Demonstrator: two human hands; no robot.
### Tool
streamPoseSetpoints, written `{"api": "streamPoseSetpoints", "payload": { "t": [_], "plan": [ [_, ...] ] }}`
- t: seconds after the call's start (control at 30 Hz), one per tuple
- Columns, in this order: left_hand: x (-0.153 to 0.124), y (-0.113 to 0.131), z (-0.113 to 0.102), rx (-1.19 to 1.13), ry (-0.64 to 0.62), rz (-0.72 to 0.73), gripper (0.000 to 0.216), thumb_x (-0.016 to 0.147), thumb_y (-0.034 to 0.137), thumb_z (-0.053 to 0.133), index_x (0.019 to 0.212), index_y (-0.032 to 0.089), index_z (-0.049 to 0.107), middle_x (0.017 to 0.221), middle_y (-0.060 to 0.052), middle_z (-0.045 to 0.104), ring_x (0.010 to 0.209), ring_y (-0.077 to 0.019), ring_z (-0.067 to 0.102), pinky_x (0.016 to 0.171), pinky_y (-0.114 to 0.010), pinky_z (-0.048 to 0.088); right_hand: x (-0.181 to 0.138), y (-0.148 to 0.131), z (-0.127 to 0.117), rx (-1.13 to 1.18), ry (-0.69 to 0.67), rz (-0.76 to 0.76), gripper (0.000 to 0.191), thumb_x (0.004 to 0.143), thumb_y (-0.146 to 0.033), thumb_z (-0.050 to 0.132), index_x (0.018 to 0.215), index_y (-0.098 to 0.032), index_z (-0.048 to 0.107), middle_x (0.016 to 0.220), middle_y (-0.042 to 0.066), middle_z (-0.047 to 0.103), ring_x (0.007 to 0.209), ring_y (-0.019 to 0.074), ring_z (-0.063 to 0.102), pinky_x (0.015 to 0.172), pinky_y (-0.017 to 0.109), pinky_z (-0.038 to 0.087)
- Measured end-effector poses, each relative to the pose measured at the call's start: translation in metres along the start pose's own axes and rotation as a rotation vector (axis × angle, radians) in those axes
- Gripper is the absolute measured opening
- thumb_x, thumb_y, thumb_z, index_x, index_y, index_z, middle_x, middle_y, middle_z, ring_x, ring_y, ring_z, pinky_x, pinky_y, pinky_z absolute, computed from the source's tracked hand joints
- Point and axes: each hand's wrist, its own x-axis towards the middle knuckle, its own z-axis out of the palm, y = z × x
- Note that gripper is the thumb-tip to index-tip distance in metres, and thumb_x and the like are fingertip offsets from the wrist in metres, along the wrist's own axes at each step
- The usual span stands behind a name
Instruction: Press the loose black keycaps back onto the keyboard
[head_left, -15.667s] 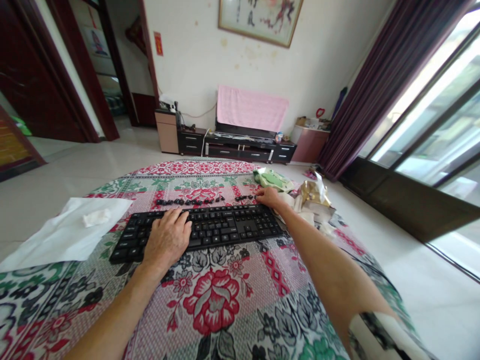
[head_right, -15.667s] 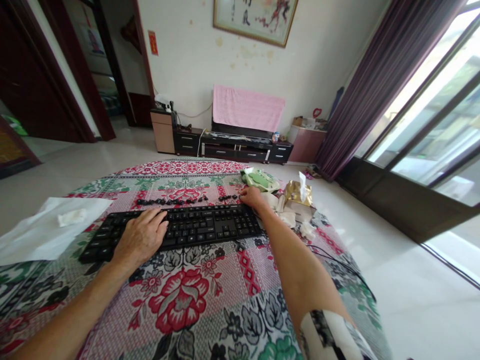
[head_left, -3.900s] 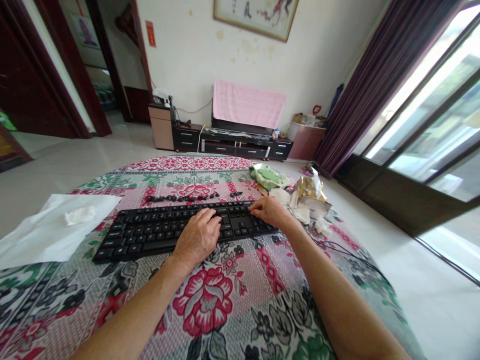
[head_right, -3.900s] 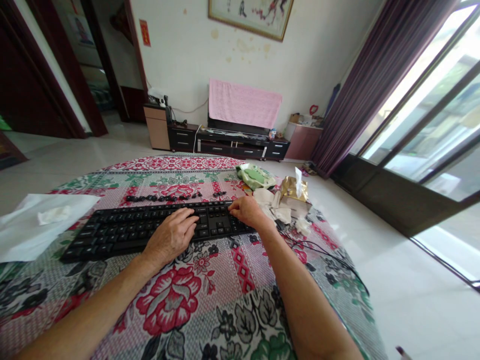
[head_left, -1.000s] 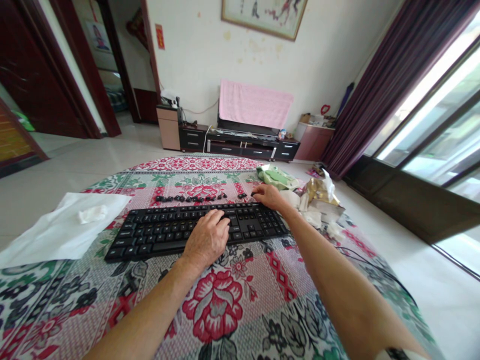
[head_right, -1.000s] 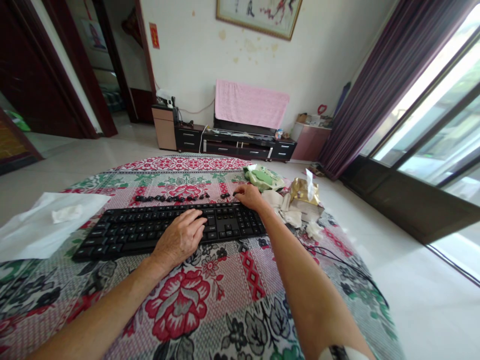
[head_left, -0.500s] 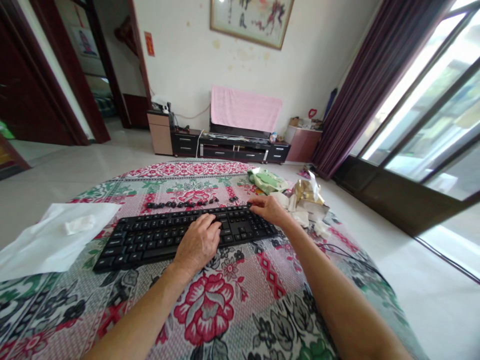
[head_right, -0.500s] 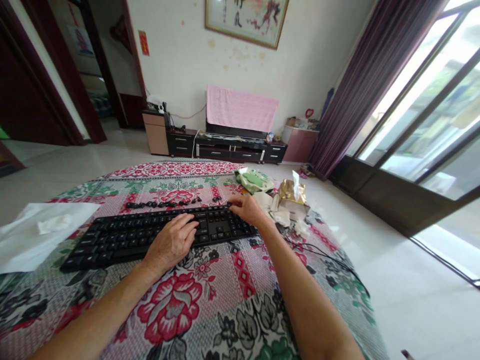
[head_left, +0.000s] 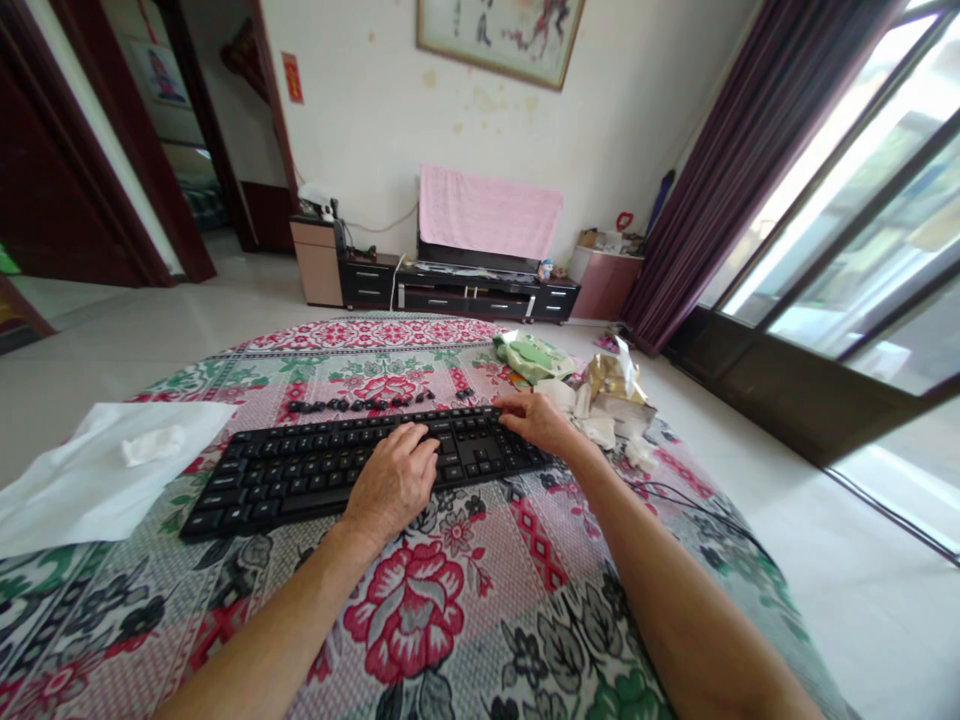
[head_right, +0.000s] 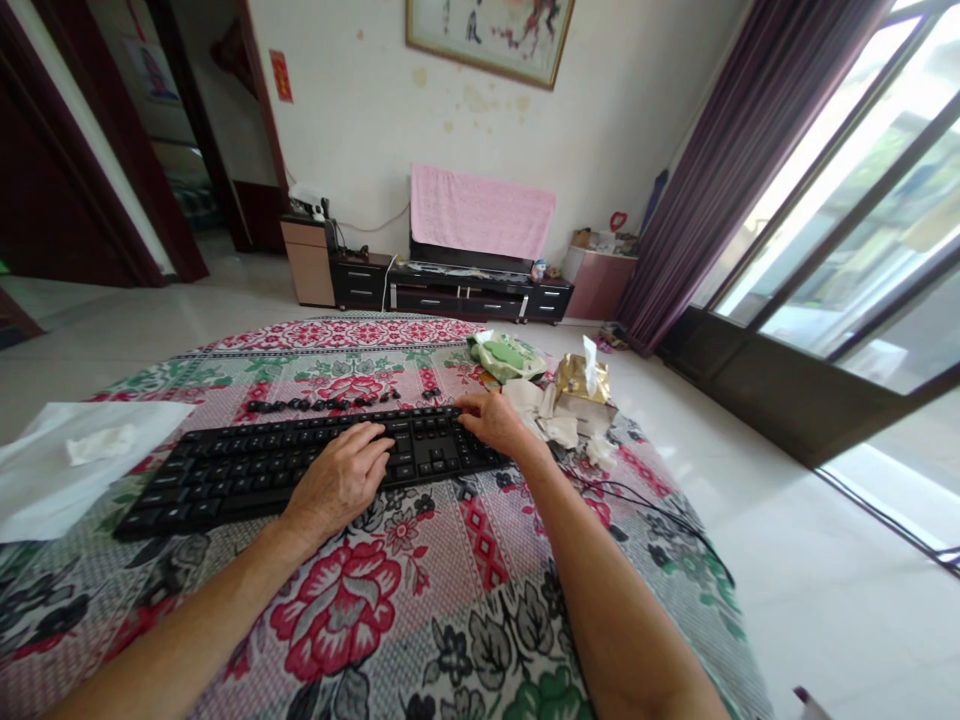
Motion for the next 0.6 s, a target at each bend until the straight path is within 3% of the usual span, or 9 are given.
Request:
{"api": "streamPoseSetpoints", "payload": {
  "t": [0.2,0.4,0.6],
  "plan": [
    [0.001,0.001,-0.001,0.027,-0.042,-0.011,0.029,0.081,0.022,0.038,0.101,0.013,0.057,0.109,-0.012,0.053,0.106,-0.0225,0.044,0.088,-0.040,0.040,0.000,-0.002,0.000,-0.012,0.025,-0.033,0.025,0.070,-0.017,0.048,0.091,-0.018,0.062,0.070,0.000,0.059,0.061,0.0108,0.049,0.059,0.022,0.036],
    [0.001,0.001,-0.002,0.002,-0.005,-0.004,0.028,0.081,0.022,0.039,0.099,0.014,0.058,0.108,-0.012,0.054,0.104,-0.0227,0.046,0.087,-0.041,0.041,-0.001,-0.006,0.000,0.015,-0.002,-0.042,0.025,0.071,-0.016,0.047,0.091,-0.019,0.061,0.070,-0.001,0.057,0.060,0.0104,0.048,0.058,0.023,0.036],
    [0.001,0.000,-0.001,0.023,-0.005,0.004,0.029,0.081,0.022,0.038,0.101,0.014,0.057,0.109,-0.011,0.053,0.105,-0.0230,0.045,0.087,-0.042,0.041,-0.001,-0.013,0.002,0.182,-0.062,-0.014,0.027,0.070,-0.017,0.047,0.093,-0.019,0.060,0.065,-0.002,0.054,0.058,0.0092,0.046,0.055,0.021,0.036]
  ]
}}
